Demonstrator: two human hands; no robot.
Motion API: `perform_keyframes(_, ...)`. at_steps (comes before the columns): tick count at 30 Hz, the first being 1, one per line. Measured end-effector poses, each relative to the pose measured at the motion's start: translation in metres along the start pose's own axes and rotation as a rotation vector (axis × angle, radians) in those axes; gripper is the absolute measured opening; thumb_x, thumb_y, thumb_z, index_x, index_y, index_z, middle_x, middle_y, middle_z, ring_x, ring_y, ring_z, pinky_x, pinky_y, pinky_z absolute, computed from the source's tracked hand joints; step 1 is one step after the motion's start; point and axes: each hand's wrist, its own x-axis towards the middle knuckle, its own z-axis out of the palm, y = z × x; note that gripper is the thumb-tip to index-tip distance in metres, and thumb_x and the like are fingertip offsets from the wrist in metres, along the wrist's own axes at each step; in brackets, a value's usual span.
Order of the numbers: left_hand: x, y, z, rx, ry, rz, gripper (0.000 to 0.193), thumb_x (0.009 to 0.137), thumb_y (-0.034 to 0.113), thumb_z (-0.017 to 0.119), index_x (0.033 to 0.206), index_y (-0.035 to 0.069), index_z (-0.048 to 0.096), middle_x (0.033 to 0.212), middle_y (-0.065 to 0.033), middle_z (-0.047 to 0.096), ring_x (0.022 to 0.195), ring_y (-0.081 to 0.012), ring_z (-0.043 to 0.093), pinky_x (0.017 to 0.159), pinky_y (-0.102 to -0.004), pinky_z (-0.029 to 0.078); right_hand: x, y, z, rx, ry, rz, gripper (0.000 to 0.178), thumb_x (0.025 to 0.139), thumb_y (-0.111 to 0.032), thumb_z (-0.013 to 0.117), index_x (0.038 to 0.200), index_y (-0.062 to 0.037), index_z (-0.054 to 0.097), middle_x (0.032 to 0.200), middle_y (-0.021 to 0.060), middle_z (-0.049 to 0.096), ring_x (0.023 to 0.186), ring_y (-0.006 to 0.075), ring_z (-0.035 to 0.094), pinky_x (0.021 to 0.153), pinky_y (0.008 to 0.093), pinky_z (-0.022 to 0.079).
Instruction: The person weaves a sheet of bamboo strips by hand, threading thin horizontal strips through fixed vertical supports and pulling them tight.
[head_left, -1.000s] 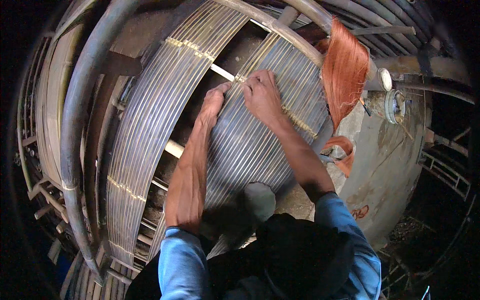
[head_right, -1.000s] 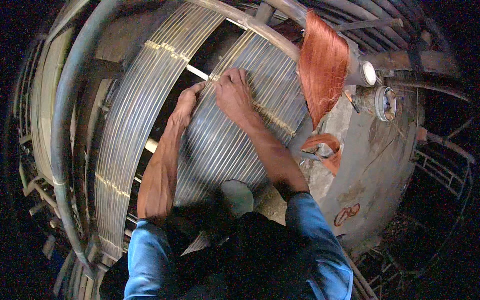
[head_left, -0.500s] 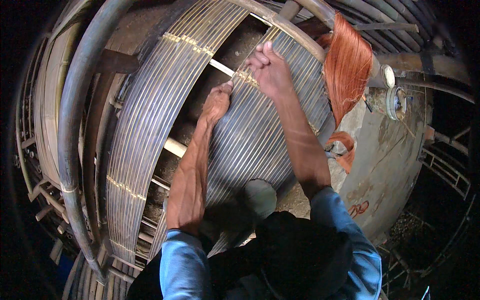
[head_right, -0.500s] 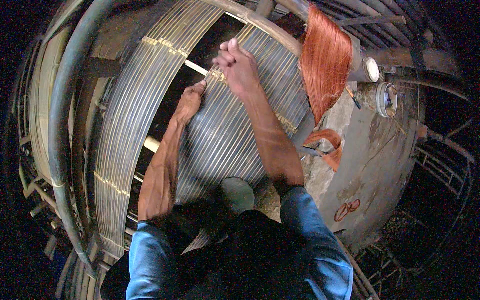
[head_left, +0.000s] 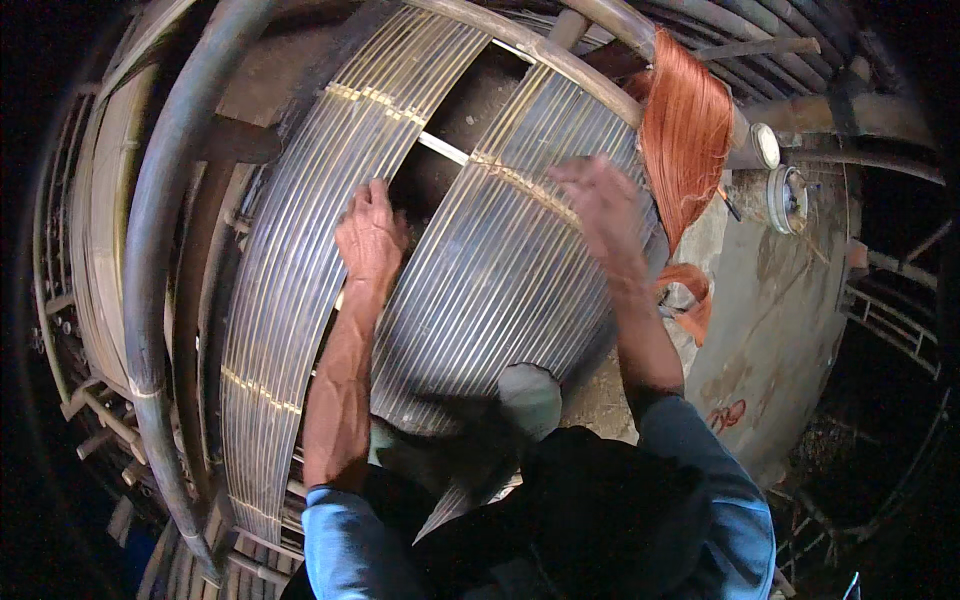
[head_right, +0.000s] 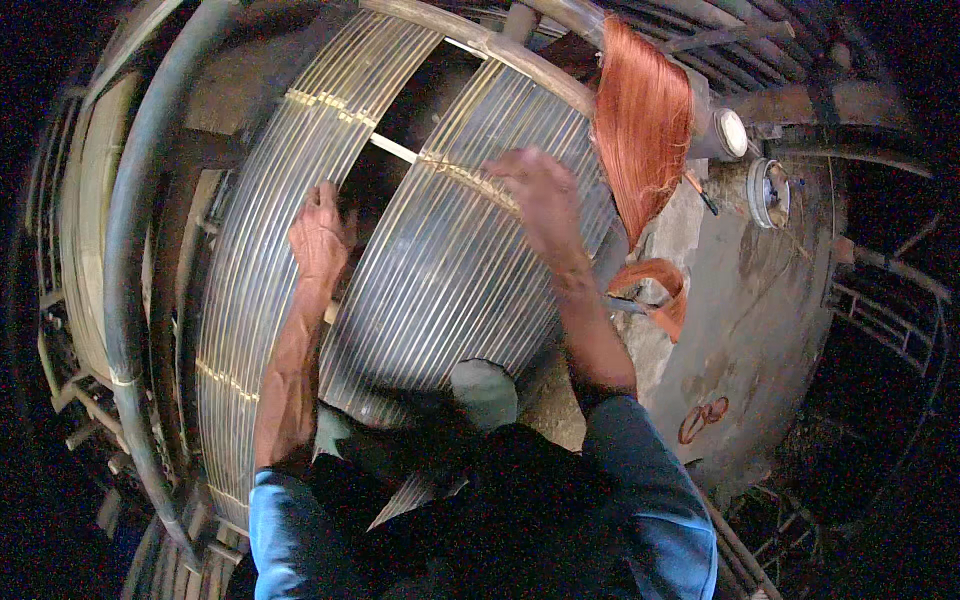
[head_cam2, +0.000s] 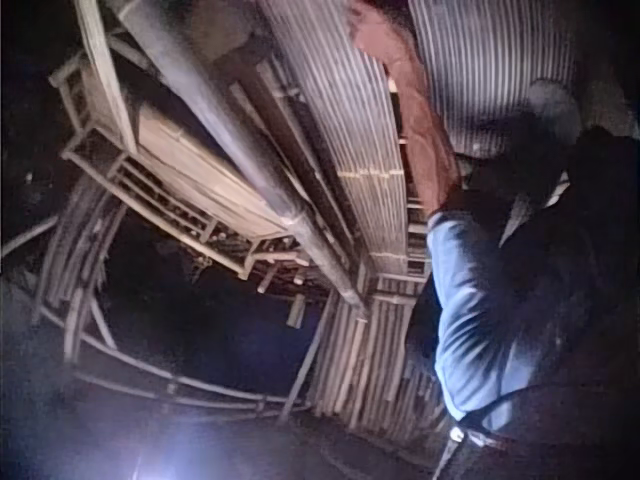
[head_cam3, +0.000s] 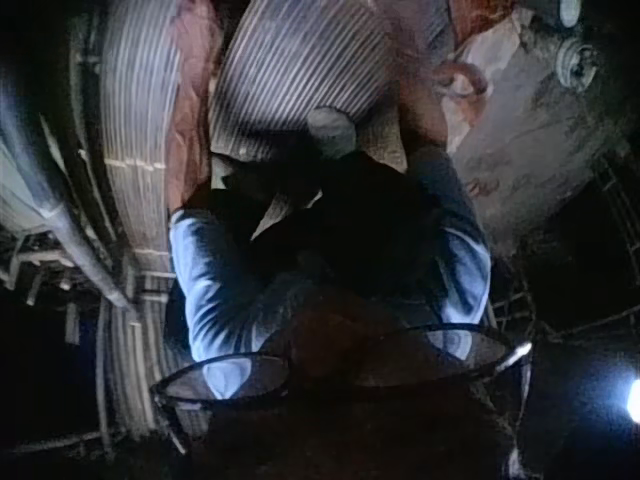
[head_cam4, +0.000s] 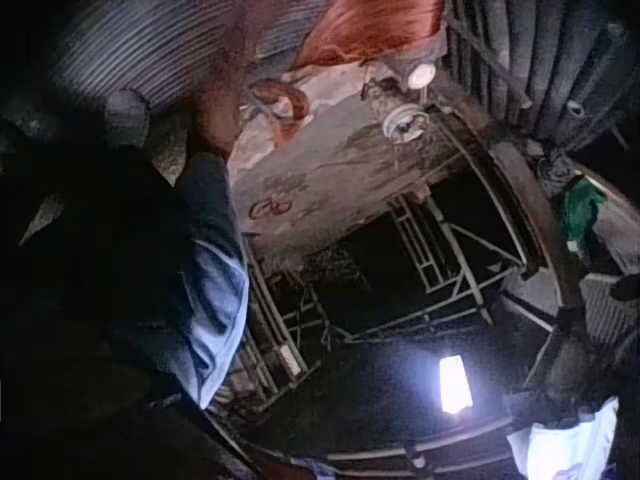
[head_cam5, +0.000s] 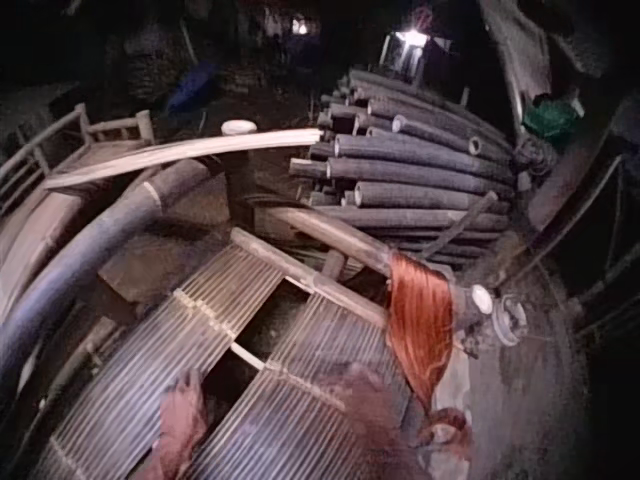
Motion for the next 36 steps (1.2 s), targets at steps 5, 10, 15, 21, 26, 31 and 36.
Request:
perform_keyframes(5,-0.004,-0.021,-0.018,0.194,-0.032,0.037,0.024,0.082,-0.001,0.064,0.104,0.006,0.055,0.096,-0.0175,0.065,0.089,-0.0388,0.068,0.072,-0.0499,0.057,-0.022,-0.01,-0.077,-0.006,0.051,0.042,0.033,0.107,-0.028,0.053,0.091,-0.0015,0.065,0.098,0.009,0.071,0.096,0.0209,0.067,0.092,0.035,0.051)
perform_keyframes(10,-0.032,0.008,-0.008,-0.176,-0.035,0.116,0.015,0.084,0.003,0.066,0.094,0.003,0.056,0.087,-0.0141,0.059,0.08,-0.0394,0.061,0.064,-0.0494,0.049,-0.056,-0.002,-0.13,-0.366,0.067,0.071,0.04,0.105,-0.031,0.056,0.077,-0.0035,0.066,0.096,0.0027,0.071,0.085,0.0138,0.061,0.082,0.0305,0.047)
perform_keyframes(15,-0.051,0.006,-0.004,-0.781,-0.123,-0.395,0.025,0.098,0.022,0.063,0.096,-0.002,0.071,0.07,-0.0184,0.063,0.062,-0.0244,0.059,0.063,-0.0398,0.047,-0.067,-0.008,-0.147,-1.057,-0.136,-0.005,0.042,0.101,-0.036,0.061,0.085,0.0019,0.069,0.086,0.0132,0.07,0.083,0.0234,0.066,0.08,0.0366,0.05)
perform_keyframes(21,-0.048,0.008,0.004,-0.575,-0.078,-0.28,0.034,0.098,0.027,0.06,0.1,-0.004,0.072,0.073,-0.0259,0.065,0.069,-0.0336,0.068,0.068,-0.0451,0.05,-0.088,-0.05,-0.099,-1.553,-0.168,0.077,0.042,0.097,-0.044,0.063,0.098,-0.0034,0.073,0.092,0.023,0.072,0.092,0.0445,0.068,0.085,0.0508,0.052)
perform_keyframes(26,-0.045,-0.002,0.005,-0.658,-0.172,-0.484,0.039,0.096,0.03,0.065,0.103,-0.008,0.073,0.096,-0.0313,0.071,0.093,-0.0395,0.072,0.084,-0.0448,0.053,-0.074,-0.068,-0.082,-1.668,-0.188,0.198,0.039,0.095,-0.043,0.065,0.105,-0.0058,0.073,0.093,0.0233,0.072,0.092,0.0444,0.069,0.086,0.0531,0.051)
perform_keyframes(31,-0.052,0.013,0.008,-0.632,-0.19,-0.549,0.043,0.095,0.035,0.067,0.103,-0.007,0.074,0.094,-0.0281,0.071,0.095,-0.0423,0.068,0.086,-0.0477,0.051,-0.056,-0.075,-0.075,-1.719,-0.169,-0.081,0.033,0.09,-0.031,0.074,0.101,-0.001,0.071,0.087,0.0182,0.074,0.083,0.0394,0.071,0.079,0.0476,0.055)
perform_keyframes(36,-0.086,0.004,0.002,-0.142,0.059,-0.164,0.035,0.095,0.031,0.067,0.107,0.0,0.074,0.089,-0.0191,0.06,0.085,-0.0371,0.054,0.078,-0.0486,0.044,-0.024,-0.027,-0.008,-1.391,-0.275,-0.569,0.036,0.089,-0.026,0.075,0.114,-0.0015,0.067,0.109,0.0194,0.071,0.102,0.0389,0.067,0.092,0.0467,0.05)
